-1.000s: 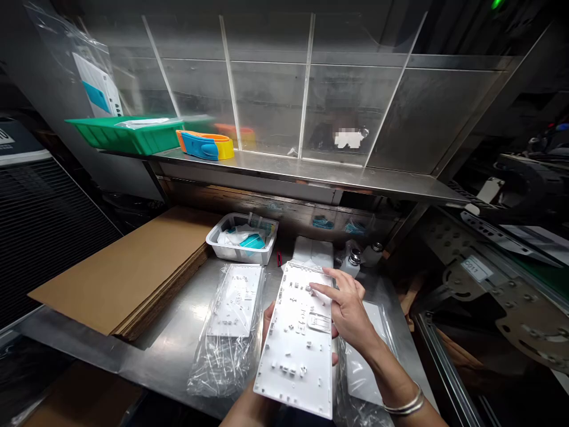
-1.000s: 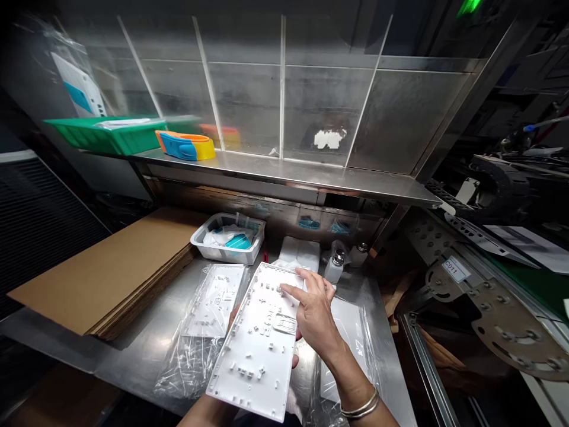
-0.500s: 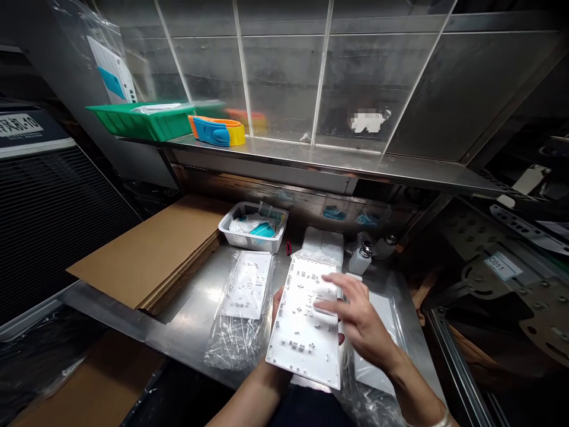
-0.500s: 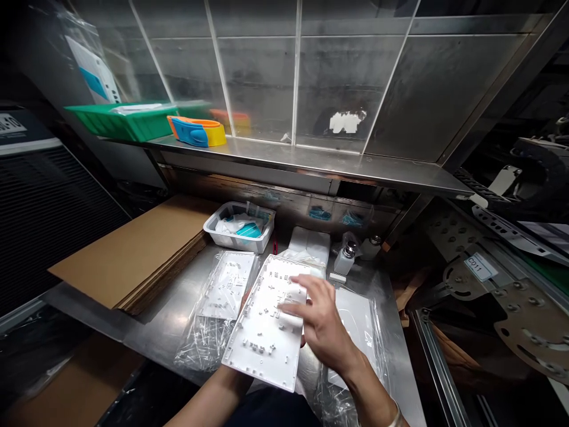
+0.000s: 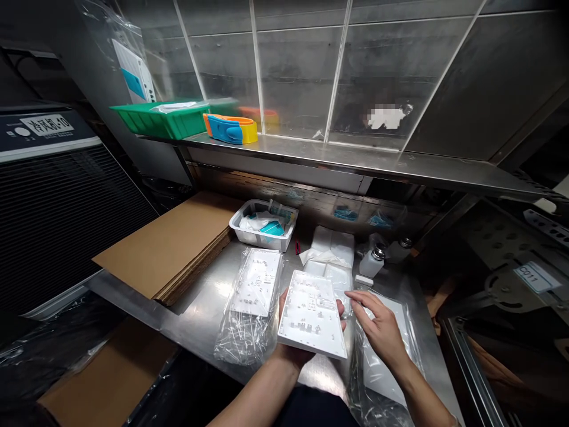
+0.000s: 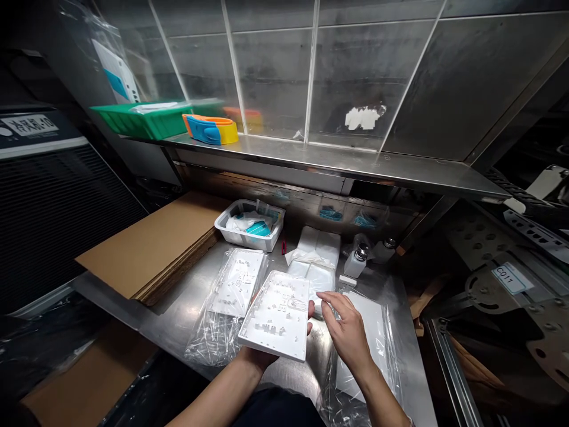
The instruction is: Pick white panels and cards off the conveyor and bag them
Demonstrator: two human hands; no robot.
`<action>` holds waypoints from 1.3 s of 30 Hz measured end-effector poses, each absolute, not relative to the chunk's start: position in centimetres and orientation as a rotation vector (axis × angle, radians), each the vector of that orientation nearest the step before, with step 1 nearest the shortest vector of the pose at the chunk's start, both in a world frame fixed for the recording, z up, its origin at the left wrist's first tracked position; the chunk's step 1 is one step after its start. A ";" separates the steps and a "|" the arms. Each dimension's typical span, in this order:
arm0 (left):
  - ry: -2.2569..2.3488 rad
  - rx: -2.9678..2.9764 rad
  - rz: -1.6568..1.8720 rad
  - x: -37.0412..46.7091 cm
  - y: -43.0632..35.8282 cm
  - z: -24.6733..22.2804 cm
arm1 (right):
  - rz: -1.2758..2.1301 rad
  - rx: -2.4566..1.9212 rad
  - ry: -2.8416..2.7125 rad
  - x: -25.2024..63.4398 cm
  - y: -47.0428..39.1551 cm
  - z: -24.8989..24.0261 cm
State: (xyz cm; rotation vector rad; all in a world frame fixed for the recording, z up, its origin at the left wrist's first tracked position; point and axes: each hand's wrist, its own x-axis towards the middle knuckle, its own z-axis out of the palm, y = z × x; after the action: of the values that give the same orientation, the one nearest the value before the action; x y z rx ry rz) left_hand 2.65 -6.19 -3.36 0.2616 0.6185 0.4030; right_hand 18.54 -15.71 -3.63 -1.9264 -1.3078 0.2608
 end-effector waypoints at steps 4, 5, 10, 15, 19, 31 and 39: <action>0.459 0.202 0.334 2.0 -5.8 -2.9 | 0.143 -2.315 -1.521 19.3 -13.5 -7.0; 0.446 0.184 0.311 1.5 -5.6 -2.8 | 0.138 -2.342 -1.556 19.3 -13.0 -7.6; 0.542 0.096 0.251 -2.1 -5.1 -3.1 | 0.177 -2.384 -1.709 18.8 -10.9 -10.3; 0.574 0.022 0.215 -5.2 -7.6 -3.2 | 0.351 -2.429 -1.727 18.4 -9.7 -12.8; 0.634 -0.004 0.263 -5.4 -9.1 -3.6 | 0.571 -2.385 -1.642 20.2 -8.9 -13.8; 0.795 0.358 0.204 1.0 -6.0 -5.2 | 1.204 -2.022 -1.015 24.1 -6.4 -15.7; 0.950 0.544 0.075 2.6 -5.1 -6.7 | 0.991 -1.633 -0.464 24.1 -6.8 -14.9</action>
State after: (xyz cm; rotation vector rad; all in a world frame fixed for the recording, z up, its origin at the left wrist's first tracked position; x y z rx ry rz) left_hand 2.57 -5.11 -6.72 0.5445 0.9503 0.0746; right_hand 24.06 -6.83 -14.91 -1.6326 -0.4642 0.9908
